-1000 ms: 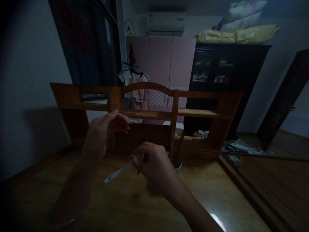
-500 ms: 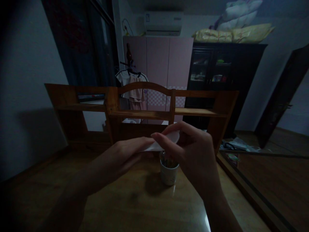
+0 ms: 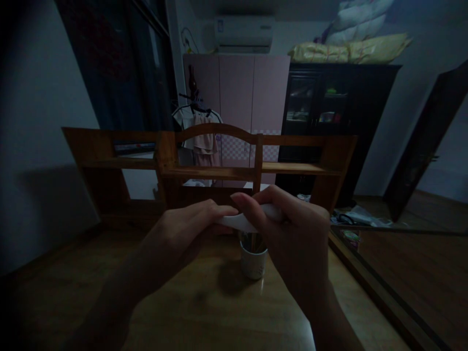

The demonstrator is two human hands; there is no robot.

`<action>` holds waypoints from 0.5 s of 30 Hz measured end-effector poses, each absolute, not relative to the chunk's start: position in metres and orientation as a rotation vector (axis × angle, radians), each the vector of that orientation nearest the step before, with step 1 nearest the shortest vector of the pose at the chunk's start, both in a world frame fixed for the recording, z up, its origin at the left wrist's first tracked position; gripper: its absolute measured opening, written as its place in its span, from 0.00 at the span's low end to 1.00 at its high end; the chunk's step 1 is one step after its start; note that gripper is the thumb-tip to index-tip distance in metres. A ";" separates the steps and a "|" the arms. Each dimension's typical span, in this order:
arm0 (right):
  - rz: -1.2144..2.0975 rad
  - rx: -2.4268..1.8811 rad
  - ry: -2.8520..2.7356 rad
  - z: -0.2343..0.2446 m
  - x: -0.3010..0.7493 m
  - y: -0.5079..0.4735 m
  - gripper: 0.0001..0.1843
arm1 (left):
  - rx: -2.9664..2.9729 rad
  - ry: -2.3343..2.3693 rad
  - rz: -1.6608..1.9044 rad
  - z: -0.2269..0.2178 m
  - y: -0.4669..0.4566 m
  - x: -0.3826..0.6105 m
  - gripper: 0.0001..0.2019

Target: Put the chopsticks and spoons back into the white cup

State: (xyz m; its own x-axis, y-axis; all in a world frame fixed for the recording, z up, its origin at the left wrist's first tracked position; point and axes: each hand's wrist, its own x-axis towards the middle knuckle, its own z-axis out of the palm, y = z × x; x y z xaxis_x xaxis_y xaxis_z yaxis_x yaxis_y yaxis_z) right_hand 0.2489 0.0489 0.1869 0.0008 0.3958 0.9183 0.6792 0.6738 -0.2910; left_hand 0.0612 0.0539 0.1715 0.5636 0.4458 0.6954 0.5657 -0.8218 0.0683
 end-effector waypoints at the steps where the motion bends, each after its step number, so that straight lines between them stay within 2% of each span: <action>1: -0.285 -0.899 -1.610 0.187 0.249 0.049 0.20 | -2.609 -0.852 -1.114 0.171 0.054 0.061 0.13; 9: 0.006 -0.901 -1.627 0.189 0.250 0.045 0.25 | -2.361 -0.625 -1.301 0.169 0.050 0.058 0.17; 15: 0.186 -0.868 -1.683 0.190 0.247 0.036 0.24 | -2.349 -0.615 -1.277 0.174 0.046 0.056 0.16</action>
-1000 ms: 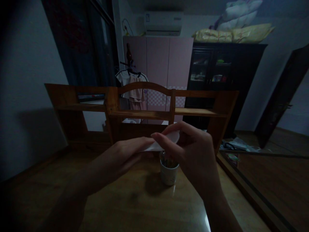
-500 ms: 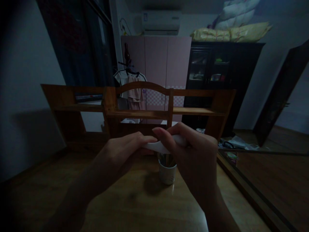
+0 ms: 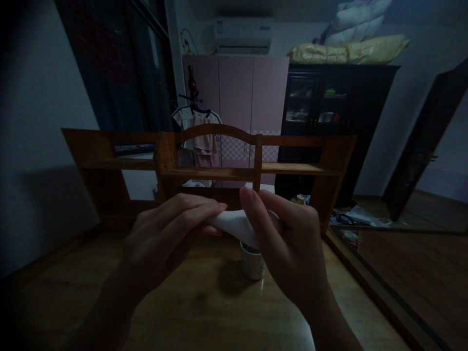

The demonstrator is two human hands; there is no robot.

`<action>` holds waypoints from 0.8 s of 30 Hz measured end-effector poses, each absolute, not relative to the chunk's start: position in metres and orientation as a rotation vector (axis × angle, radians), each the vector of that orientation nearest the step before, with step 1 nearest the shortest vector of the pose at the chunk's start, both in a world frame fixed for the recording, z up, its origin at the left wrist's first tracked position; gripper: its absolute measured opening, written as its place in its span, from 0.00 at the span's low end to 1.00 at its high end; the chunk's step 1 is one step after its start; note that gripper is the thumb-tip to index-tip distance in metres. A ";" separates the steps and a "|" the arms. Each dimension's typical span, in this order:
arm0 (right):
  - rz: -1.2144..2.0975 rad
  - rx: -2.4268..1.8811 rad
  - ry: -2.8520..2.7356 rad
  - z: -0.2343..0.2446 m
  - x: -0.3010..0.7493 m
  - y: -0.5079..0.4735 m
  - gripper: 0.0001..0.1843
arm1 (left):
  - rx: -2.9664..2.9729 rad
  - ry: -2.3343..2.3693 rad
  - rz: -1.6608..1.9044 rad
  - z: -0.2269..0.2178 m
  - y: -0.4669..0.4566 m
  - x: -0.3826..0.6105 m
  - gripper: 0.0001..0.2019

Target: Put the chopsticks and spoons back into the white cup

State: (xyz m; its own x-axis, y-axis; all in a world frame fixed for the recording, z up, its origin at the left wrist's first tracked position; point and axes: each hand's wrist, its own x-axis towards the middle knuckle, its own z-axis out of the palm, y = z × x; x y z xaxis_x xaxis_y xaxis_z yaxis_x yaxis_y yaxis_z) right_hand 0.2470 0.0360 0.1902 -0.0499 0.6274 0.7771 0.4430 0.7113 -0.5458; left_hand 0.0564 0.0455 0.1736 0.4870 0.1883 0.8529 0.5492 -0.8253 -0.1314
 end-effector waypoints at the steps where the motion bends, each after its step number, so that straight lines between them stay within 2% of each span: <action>1: 0.193 -0.863 -1.690 0.190 0.247 0.035 0.24 | -2.348 -0.614 -1.272 0.174 0.046 0.056 0.16; 9: 0.209 -0.841 -1.763 0.190 0.248 0.035 0.25 | -2.309 -0.653 -1.248 0.172 0.049 0.057 0.12; 17: 0.090 -0.781 -1.794 0.187 0.248 0.035 0.26 | -2.259 -0.613 -1.256 0.172 0.051 0.058 0.09; 20: -0.113 -0.733 -1.790 0.187 0.249 0.036 0.27 | -2.269 -0.610 -1.215 0.171 0.051 0.059 0.08; 24: -0.429 -0.671 -1.777 0.188 0.251 0.036 0.22 | -2.275 -0.584 -1.214 0.169 0.052 0.060 0.06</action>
